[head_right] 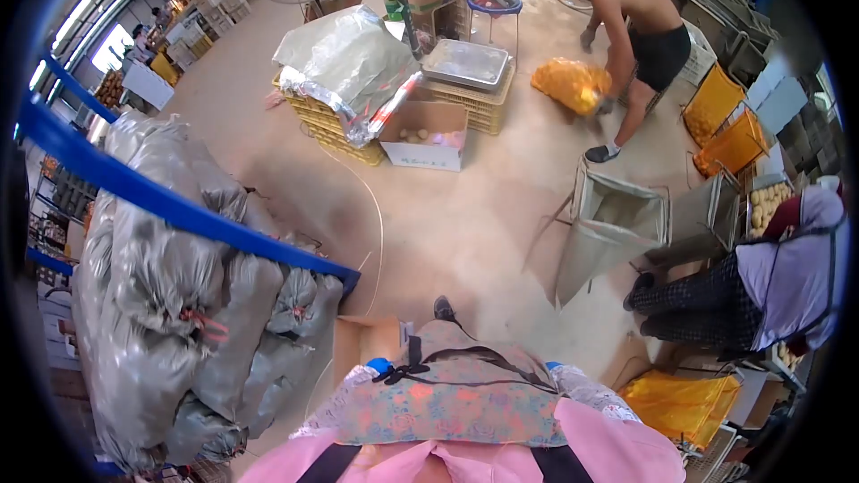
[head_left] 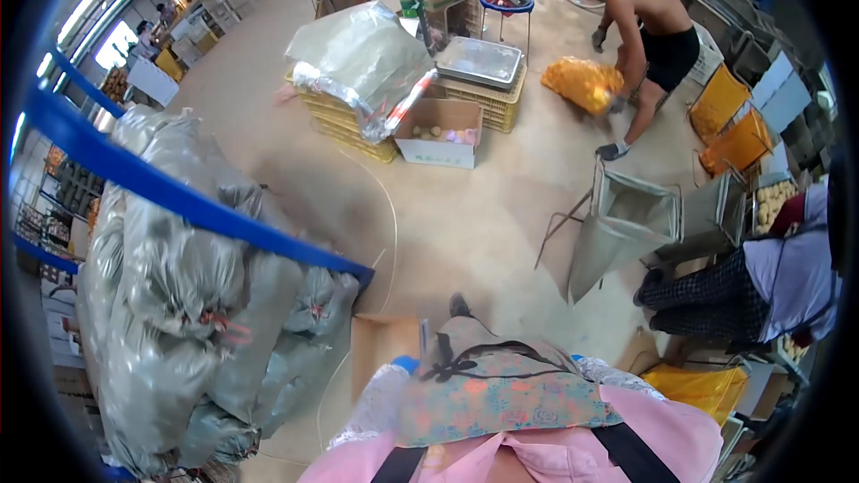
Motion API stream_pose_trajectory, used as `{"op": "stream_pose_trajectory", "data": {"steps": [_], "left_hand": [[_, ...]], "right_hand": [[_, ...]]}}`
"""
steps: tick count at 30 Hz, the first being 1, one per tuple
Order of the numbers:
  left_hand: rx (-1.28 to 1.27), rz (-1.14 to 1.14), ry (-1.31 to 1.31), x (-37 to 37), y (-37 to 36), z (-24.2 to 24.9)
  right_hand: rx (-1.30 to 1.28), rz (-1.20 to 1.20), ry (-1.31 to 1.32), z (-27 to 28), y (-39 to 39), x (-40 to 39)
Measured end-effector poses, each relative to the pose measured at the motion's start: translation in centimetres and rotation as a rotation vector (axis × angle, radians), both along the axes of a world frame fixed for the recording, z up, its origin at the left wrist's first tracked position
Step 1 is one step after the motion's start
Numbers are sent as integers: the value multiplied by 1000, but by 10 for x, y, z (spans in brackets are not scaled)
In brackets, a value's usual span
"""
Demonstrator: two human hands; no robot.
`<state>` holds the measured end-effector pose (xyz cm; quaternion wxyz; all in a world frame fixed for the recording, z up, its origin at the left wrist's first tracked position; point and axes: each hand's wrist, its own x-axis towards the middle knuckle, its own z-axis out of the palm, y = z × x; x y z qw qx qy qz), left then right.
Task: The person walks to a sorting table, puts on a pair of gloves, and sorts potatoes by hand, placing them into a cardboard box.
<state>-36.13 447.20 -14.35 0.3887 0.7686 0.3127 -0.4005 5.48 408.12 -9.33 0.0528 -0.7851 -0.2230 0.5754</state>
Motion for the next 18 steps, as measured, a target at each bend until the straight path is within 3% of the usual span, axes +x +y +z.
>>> {"op": "stream_pose_trajectory", "data": {"steps": [2, 4, 5, 7, 9, 12, 14, 15, 16, 18], "left_hand": [[92, 82, 3, 49, 46, 37], [236, 135, -230, 85, 95, 30], [194, 211, -223, 106, 121, 46], [174, 325, -225, 154, 166, 76], [198, 360, -234, 197, 203, 79], [166, 331, -272, 252, 249, 77], [143, 350, -291, 278, 268, 70], [135, 345, -264, 286, 276, 63], [82, 309, -281, 285, 282, 42], [50, 356, -281, 304, 299, 21]], "right_hand": [[21, 18, -79, -4, 46, 28], [42, 34, -133, -12, 88, 45], [47, 43, -149, -12, 103, 48], [186, -235, -1, 8, 155, 75], [184, -319, -16, 28, 210, 92], [164, -399, -30, -1, 271, 129], [181, -311, -33, -32, 312, 161], [89, -489, 55, -47, 342, 181], [201, -618, 40, -76, 363, 198], [205, -399, -150, -93, 441, 257]]}}
